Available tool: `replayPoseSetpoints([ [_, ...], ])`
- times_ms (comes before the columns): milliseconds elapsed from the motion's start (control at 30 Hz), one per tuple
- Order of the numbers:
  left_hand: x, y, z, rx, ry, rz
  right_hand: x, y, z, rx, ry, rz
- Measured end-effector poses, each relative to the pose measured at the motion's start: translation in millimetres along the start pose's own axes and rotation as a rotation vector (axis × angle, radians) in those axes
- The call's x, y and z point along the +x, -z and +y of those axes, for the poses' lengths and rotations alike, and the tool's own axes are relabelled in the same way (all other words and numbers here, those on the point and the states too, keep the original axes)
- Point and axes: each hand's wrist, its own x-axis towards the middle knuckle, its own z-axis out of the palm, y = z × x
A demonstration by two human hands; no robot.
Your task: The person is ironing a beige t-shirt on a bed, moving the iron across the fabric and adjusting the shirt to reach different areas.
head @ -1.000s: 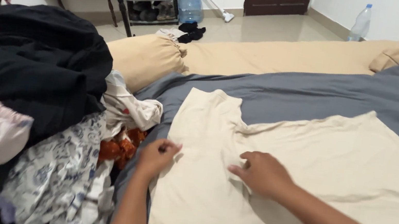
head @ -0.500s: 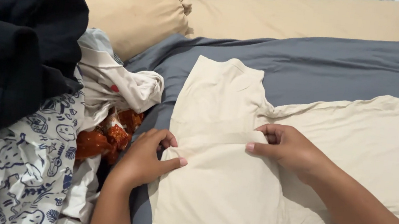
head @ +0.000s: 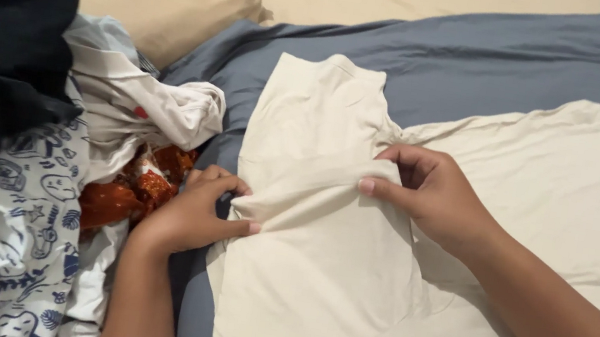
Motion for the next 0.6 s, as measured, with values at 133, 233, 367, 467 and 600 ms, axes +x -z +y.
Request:
replayPoseSetpoints([
  [133, -4, -1, -15, -0.016, -0.135, 0.080, 0, 7, -2, -0.027, 0.040, 0.025],
  [233, -2, -3, -12, -0.130, -0.244, 0.216, 3, 14, -3, -0.133, 0.051, 0.089],
  [367, 13, -12, -17, -0.467, -0.123, 0.196, 10, 21, 13, -0.162, 0.084, 0.150],
  [467, 15, -19, -6, -0.497, -0.018, 0.211, 17, 23, 27, -0.161, 0.084, 0.165],
  [600, 13, -26, 13, -0.200, 0.142, 0.301, 22, 20, 37, -0.297, 0.038, 0.212],
])
